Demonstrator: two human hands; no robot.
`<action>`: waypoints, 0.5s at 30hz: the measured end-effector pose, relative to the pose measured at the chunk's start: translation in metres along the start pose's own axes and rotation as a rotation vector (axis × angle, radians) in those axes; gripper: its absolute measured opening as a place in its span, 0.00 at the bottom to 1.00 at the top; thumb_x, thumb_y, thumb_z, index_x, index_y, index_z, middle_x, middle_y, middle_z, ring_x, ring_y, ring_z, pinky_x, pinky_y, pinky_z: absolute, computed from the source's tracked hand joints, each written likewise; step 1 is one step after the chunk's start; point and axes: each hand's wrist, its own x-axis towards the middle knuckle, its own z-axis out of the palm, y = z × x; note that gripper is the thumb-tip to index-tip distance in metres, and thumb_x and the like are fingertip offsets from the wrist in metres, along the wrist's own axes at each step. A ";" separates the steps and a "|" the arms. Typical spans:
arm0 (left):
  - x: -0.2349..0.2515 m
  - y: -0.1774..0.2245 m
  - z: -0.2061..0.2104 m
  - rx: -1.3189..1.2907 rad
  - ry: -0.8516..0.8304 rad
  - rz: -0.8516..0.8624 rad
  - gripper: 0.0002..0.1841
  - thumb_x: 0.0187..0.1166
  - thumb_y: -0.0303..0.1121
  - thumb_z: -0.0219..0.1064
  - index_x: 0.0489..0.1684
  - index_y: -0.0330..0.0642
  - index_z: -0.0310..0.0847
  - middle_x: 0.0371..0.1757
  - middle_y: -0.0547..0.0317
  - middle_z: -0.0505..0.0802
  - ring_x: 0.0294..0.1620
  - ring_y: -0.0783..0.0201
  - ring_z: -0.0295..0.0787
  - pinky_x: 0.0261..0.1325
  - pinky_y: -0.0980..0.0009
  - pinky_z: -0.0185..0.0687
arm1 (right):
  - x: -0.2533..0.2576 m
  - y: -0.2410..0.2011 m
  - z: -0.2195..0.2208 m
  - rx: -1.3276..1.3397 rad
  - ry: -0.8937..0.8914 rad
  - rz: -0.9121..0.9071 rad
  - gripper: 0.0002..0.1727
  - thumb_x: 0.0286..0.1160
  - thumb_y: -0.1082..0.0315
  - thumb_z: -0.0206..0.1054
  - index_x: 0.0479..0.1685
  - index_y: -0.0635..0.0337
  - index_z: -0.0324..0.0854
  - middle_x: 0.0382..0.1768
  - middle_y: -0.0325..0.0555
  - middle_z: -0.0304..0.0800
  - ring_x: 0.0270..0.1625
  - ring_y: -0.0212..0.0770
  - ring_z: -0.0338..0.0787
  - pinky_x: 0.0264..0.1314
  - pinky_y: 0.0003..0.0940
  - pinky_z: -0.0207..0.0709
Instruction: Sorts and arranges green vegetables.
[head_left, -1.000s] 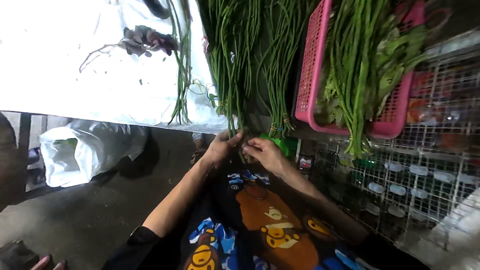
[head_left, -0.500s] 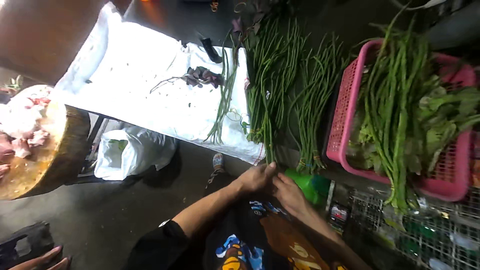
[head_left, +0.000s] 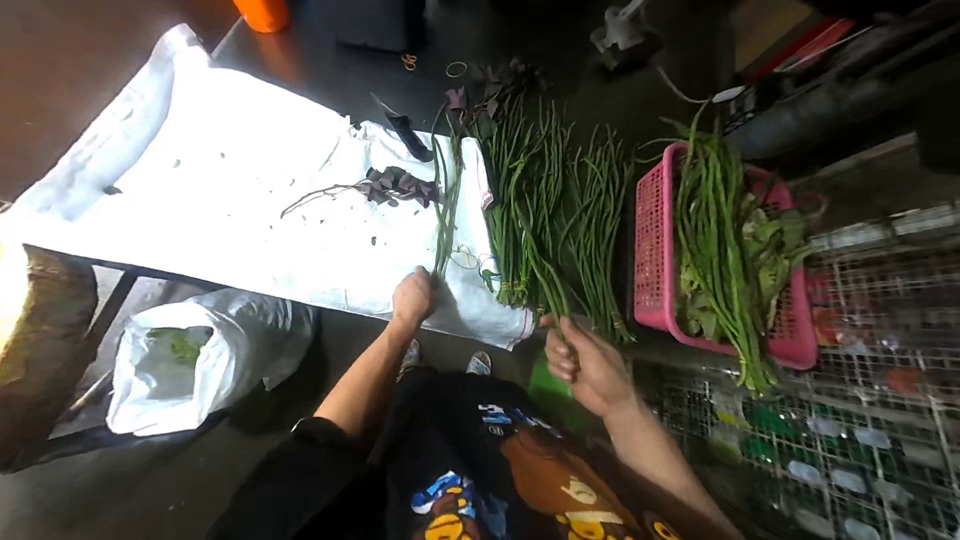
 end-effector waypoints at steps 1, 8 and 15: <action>0.001 -0.004 -0.005 -0.060 -0.024 0.005 0.21 0.75 0.45 0.72 0.58 0.41 0.83 0.48 0.40 0.93 0.50 0.40 0.92 0.52 0.36 0.85 | 0.001 0.002 0.008 0.010 0.024 -0.003 0.21 0.97 0.61 0.39 0.60 0.62 0.77 0.20 0.33 0.72 0.14 0.25 0.68 0.15 0.18 0.67; 0.038 -0.040 -0.042 -0.549 -0.157 0.075 0.19 0.79 0.37 0.72 0.61 0.35 0.81 0.48 0.44 0.93 0.44 0.52 0.91 0.53 0.51 0.87 | 0.011 0.038 0.051 0.023 0.129 0.021 0.21 0.96 0.60 0.40 0.62 0.62 0.76 0.23 0.35 0.76 0.17 0.27 0.73 0.19 0.21 0.73; 0.055 -0.051 -0.048 -0.385 -0.226 0.060 0.21 0.83 0.41 0.65 0.69 0.38 0.79 0.51 0.40 0.91 0.49 0.47 0.88 0.54 0.45 0.82 | 0.005 0.036 0.075 -0.031 0.233 -0.055 0.21 0.96 0.62 0.39 0.57 0.62 0.79 0.22 0.35 0.76 0.18 0.27 0.74 0.23 0.22 0.74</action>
